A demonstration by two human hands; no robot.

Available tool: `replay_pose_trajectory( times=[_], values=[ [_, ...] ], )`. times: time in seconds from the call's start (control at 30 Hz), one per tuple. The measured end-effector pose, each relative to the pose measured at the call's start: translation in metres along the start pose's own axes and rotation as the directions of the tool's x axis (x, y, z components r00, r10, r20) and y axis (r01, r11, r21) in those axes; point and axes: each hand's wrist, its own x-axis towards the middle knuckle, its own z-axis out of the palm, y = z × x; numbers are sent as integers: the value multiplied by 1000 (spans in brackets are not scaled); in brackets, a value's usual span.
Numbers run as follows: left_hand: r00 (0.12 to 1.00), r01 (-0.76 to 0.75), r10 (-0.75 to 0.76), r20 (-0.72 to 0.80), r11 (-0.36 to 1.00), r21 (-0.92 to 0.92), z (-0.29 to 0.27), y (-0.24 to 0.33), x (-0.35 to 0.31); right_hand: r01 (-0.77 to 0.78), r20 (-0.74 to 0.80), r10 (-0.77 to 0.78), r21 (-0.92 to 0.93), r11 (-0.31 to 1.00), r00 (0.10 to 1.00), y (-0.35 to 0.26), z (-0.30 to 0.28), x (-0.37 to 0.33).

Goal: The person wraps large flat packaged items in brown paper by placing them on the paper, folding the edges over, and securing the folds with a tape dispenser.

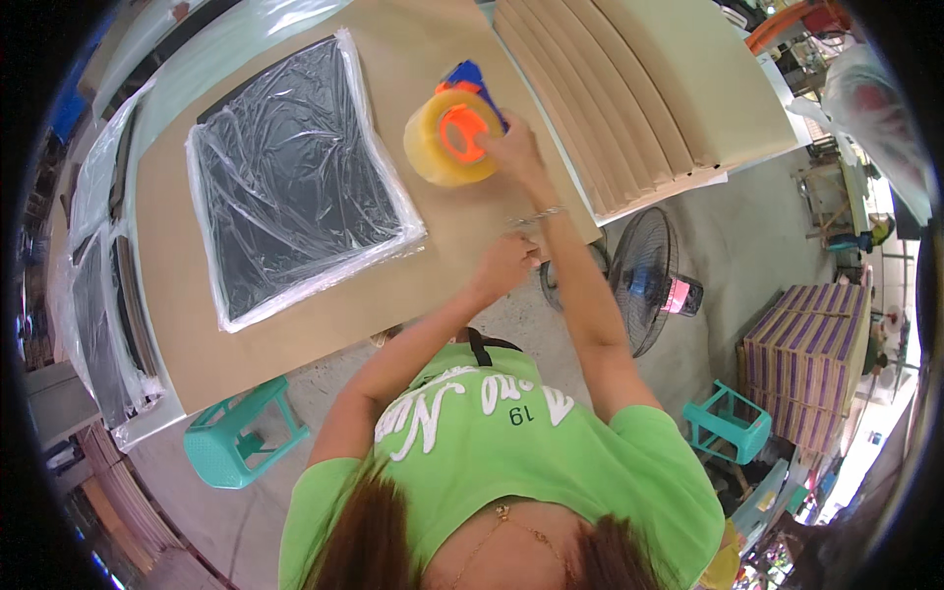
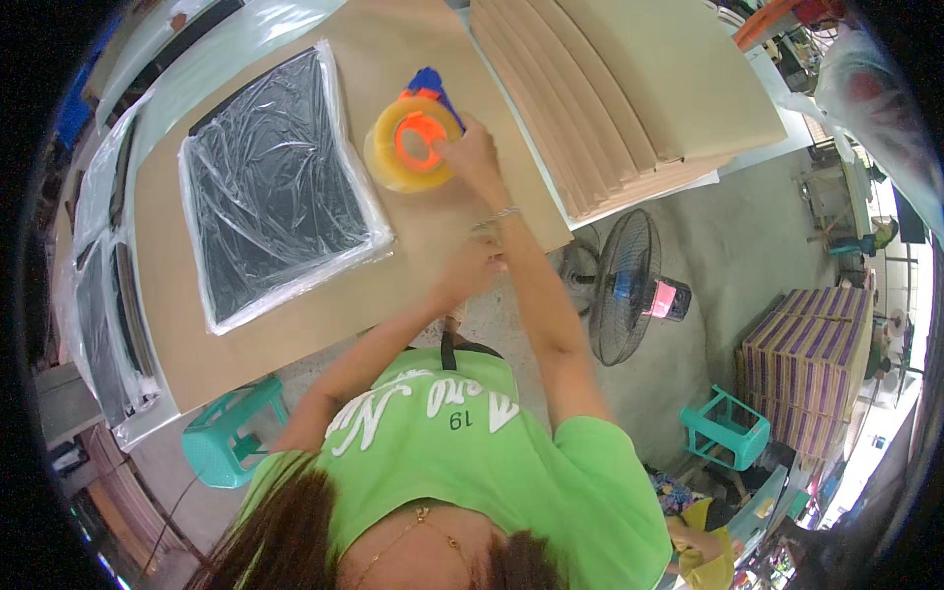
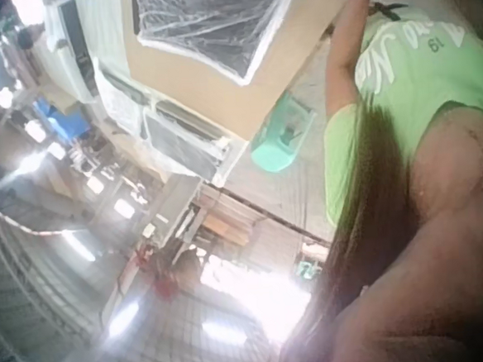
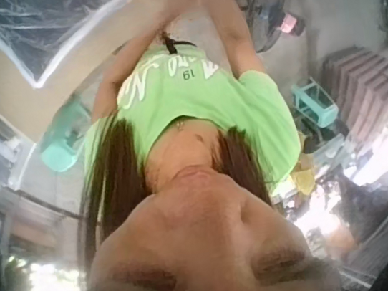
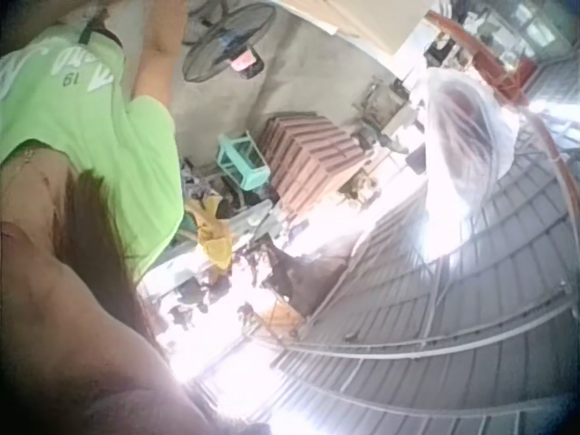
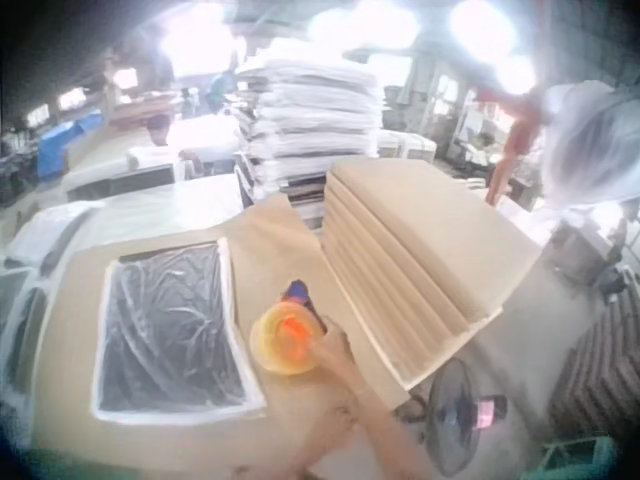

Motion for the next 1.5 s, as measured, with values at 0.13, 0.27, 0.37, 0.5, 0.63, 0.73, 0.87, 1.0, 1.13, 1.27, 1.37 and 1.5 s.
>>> replay_pose_trajectory(
  times=[0.13,0.27,0.37,0.5,0.63,0.73,0.87,1.0,1.13,1.27,1.37,1.5],
  values=[
    [994,36,-50,-98,990,-136,-6,-8,-1,134,65,-144,134,982,987,-57,-82,-19],
    [879,155,-230,-418,966,-205,-29,-1,-23,161,-2,-161,111,981,987,-65,-131,-39],
    [763,262,-442,-472,879,-399,-59,0,-51,67,-44,-62,141,988,997,-64,-148,-64],
    [645,230,-575,-504,775,-588,-88,7,-90,113,-23,-113,12,994,993,-6,-136,-61],
    [610,117,-569,-551,753,-648,-94,9,-91,129,61,-117,-267,955,991,70,-98,-36],
    [641,155,-403,-653,901,-404,-88,21,-94,110,68,-88,-476,872,994,112,-62,-28],
    [758,91,-244,-605,958,-273,-73,42,-98,277,-48,-428,-696,663,902,55,-38,-4],
    [863,-17,-31,-505,996,-91,-69,49,-97,75,165,-114,225,971,980,-61,-32,78],
    [888,-170,139,-439,985,-31,-82,37,-112,86,480,13,-184,979,877,-92,-41,153],
    [817,-195,158,-554,981,-7,-140,-2,-156,269,621,-142,-116,956,771,-141,1,142],
    [636,15,15,-771,999,32,-240,-66,-196,446,639,-170,-299,844,750,-170,51,114],
    [386,401,-203,-900,915,-35,-359,-157,-243,343,554,-77,-395,852,829,-228,192,43]
  ],
)
